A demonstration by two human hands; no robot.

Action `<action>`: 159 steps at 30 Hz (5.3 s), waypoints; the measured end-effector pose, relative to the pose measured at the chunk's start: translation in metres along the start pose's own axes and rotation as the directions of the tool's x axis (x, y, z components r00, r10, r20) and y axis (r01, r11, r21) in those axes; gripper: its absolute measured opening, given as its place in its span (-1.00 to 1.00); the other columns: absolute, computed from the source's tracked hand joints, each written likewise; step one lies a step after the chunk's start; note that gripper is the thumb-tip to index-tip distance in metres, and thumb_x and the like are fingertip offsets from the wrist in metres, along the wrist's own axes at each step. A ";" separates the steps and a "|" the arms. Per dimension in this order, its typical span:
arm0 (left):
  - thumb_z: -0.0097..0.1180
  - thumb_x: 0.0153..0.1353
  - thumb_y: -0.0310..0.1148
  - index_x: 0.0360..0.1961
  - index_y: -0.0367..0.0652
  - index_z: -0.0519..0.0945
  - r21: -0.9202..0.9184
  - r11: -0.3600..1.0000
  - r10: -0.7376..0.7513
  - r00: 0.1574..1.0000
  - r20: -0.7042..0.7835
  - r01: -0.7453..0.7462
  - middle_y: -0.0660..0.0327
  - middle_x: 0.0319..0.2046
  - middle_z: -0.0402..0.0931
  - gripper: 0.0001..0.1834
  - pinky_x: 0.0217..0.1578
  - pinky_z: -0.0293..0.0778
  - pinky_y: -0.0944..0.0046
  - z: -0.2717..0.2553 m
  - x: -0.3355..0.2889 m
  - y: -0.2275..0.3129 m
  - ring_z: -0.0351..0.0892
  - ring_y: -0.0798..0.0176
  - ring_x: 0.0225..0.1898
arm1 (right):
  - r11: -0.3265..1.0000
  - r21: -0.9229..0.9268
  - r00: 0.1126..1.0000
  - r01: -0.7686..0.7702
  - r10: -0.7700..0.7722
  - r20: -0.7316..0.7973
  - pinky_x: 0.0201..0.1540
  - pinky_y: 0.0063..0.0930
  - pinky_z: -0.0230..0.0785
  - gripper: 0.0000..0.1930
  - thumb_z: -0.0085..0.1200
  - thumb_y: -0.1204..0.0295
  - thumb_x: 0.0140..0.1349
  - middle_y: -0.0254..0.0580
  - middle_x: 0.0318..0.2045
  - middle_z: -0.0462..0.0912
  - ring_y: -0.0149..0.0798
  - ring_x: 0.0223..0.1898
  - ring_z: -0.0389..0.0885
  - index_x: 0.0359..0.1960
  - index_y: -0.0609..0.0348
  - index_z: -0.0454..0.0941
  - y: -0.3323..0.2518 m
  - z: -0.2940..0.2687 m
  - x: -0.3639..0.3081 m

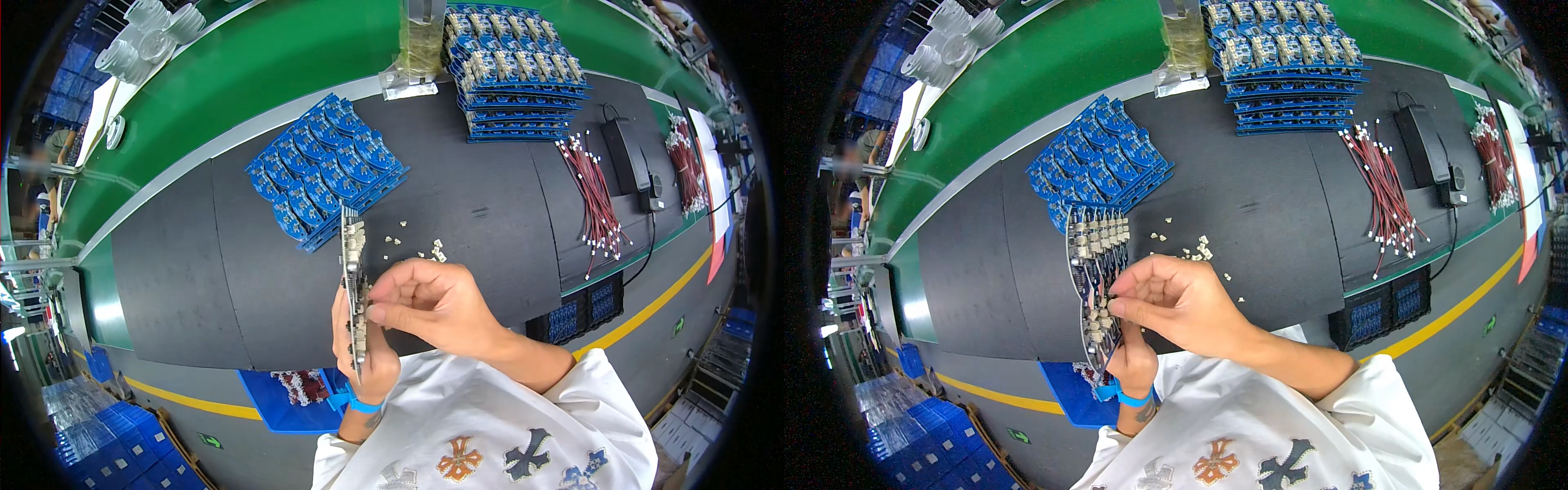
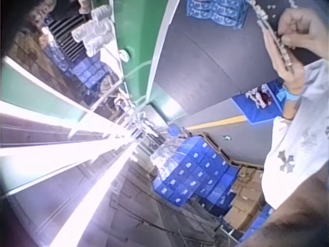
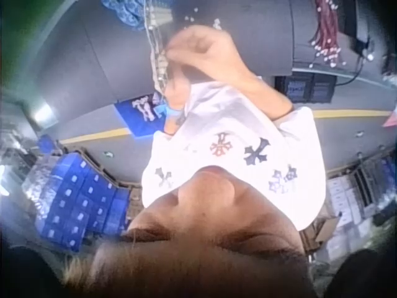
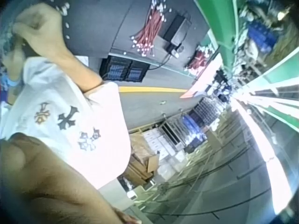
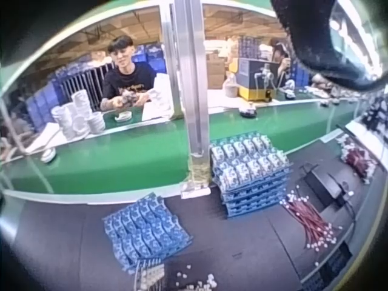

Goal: The person assembles electronic components onto a circuit board by hand, taking components from bins and placing them onto the board.

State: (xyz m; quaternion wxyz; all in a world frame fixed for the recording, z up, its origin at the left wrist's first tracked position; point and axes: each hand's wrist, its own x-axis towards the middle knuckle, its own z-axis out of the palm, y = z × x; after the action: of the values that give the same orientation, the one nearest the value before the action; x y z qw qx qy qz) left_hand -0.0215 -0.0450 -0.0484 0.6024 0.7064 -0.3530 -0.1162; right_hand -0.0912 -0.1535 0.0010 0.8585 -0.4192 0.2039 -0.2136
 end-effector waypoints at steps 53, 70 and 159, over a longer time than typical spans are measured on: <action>-0.15 0.08 -0.72 -0.02 -0.46 0.31 0.006 0.997 -0.071 0.997 -0.016 0.071 -0.04 -0.10 0.40 -0.63 -0.10 0.32 0.28 -0.008 0.001 0.012 0.45 0.13 -0.13 | 0.995 -0.035 0.994 0.090 -0.092 -0.057 -0.32 -0.65 0.35 -0.90 0.03 0.69 0.06 -0.27 -0.40 0.51 -0.51 -0.35 0.48 -0.36 0.34 0.45 -0.008 -0.013 -0.006; 0.03 -0.01 -0.70 0.01 -0.38 0.24 -0.396 0.916 -0.178 0.945 -0.273 0.058 -0.02 -0.02 0.31 -0.51 0.02 0.25 0.13 -0.019 -0.018 0.011 0.37 0.11 -0.04 | 0.974 -0.222 0.954 0.053 -0.115 -0.277 -0.34 -0.69 0.39 -0.83 0.14 0.57 0.03 -0.24 -0.44 0.57 -0.52 -0.40 0.53 -0.33 0.31 0.44 0.022 -0.025 0.016; 0.03 0.00 -0.68 -0.25 -0.51 0.43 0.115 0.993 0.035 0.990 -0.136 -0.019 -0.09 -0.28 0.50 -0.77 -0.22 0.43 0.24 -0.022 -0.020 0.005 0.53 0.09 -0.29 | 0.996 -0.077 0.984 0.048 -0.060 -0.168 -0.30 -0.69 0.41 -0.83 0.12 0.60 0.04 -0.24 -0.42 0.56 -0.50 -0.37 0.54 -0.31 0.33 0.45 0.018 -0.018 0.016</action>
State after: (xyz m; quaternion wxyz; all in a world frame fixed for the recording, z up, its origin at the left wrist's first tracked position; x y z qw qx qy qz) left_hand -0.0254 -0.0156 -0.0438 0.5855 0.7411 -0.3262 -0.0388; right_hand -0.0836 -0.1635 -0.0263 0.8160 -0.4360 0.2725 -0.2642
